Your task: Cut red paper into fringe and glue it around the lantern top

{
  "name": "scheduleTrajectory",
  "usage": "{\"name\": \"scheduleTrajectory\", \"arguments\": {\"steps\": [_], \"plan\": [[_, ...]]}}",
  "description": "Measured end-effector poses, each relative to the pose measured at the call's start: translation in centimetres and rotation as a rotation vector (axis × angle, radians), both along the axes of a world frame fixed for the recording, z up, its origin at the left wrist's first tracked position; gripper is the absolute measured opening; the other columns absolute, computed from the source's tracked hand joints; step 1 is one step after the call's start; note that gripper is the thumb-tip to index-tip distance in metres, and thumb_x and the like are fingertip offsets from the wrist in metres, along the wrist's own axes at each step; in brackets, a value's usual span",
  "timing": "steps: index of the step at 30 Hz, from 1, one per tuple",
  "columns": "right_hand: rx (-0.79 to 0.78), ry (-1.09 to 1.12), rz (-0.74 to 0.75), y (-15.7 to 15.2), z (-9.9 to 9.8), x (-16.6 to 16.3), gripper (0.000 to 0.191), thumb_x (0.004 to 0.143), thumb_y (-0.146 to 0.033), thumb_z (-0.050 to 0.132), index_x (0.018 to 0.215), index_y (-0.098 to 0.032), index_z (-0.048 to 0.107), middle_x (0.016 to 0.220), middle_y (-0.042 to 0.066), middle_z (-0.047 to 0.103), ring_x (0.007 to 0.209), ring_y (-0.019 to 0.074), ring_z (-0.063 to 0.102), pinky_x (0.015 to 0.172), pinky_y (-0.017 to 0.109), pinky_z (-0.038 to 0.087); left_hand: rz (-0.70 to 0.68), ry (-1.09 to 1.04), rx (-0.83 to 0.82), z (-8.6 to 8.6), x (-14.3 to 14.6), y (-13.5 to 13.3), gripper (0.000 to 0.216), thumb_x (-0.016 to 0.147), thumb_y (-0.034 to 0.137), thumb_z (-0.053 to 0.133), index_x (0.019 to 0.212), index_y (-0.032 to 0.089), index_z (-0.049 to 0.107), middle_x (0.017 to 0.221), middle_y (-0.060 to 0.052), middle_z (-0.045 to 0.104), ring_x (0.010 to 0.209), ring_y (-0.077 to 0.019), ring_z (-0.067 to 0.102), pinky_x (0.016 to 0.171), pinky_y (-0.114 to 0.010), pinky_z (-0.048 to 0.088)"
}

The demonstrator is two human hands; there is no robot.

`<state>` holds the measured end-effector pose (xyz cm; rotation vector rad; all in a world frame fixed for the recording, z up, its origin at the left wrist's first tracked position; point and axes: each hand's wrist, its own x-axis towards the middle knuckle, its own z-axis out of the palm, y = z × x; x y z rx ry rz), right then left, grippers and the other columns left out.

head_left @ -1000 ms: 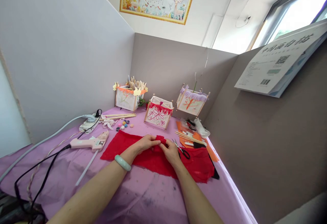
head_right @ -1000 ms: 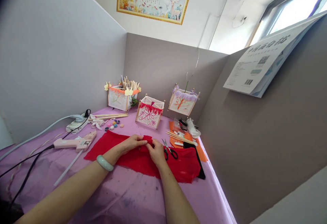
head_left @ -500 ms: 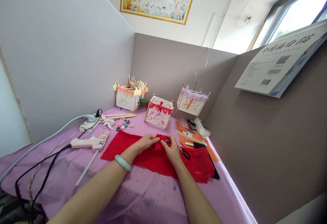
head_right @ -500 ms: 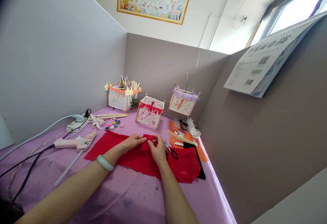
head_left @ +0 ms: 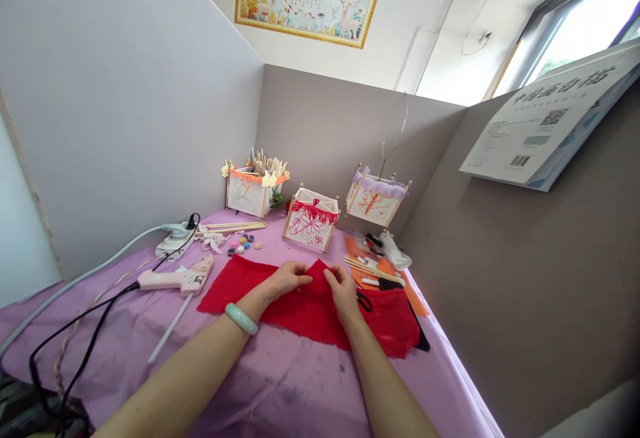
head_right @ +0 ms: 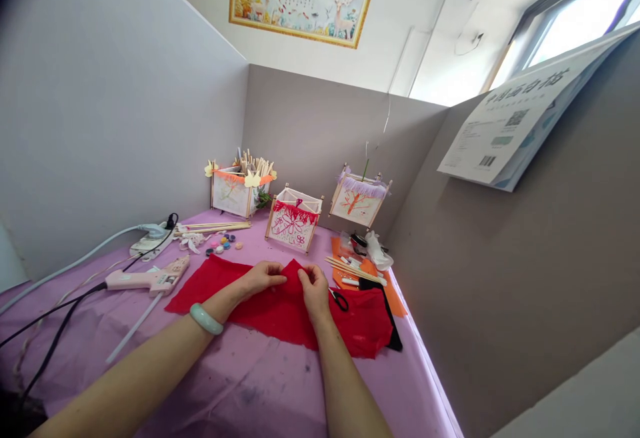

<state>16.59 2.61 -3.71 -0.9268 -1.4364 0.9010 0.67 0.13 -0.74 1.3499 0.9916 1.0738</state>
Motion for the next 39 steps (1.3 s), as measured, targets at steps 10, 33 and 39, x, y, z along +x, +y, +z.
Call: {"name": "scheduleTrajectory", "arguments": {"steps": [10, 33, 39], "plan": [[-0.014, -0.070, 0.159, -1.2, 1.0, -0.3, 0.030, 0.076, -0.044, 0.056, 0.091, -0.019, 0.059, 0.088, 0.005, 0.066, 0.078, 0.0193, 0.060, 0.068, 0.029, 0.049, 0.118, 0.006, 0.055, 0.6, 0.1, -0.3, 0.019, 0.061, 0.029, 0.064, 0.065, 0.014, 0.053, 0.058, 0.002, 0.056, 0.053, -0.0105, 0.048, 0.052, -0.021, 0.035], [0.063, -0.079, 0.086, -0.5, 0.2, -0.1, 0.026, 0.077, -0.042, 0.055, 0.082, -0.017, 0.059, 0.075, 0.001, 0.061, 0.068, 0.0143, 0.053, 0.066, 0.025, 0.044, 0.009, -0.199, -0.023, 0.0, -0.2, 0.1, 0.035, 0.061, 0.032, 0.071, 0.079, 0.013, 0.048, 0.049, -0.003, 0.061, 0.044, -0.0140, 0.058, 0.050, -0.024, 0.045], [0.071, -0.081, 0.048, -0.7, 0.6, -0.2, 0.025, 0.077, -0.041, 0.055, 0.079, -0.016, 0.057, 0.073, 0.001, 0.058, 0.069, 0.0141, 0.051, 0.066, 0.025, 0.043, 0.028, -0.172, -0.033, 0.0, 0.0, 0.2, 0.034, 0.061, 0.031, 0.073, 0.076, 0.013, 0.047, 0.053, -0.003, 0.062, 0.053, -0.0174, 0.063, 0.053, -0.027, 0.048]]}}
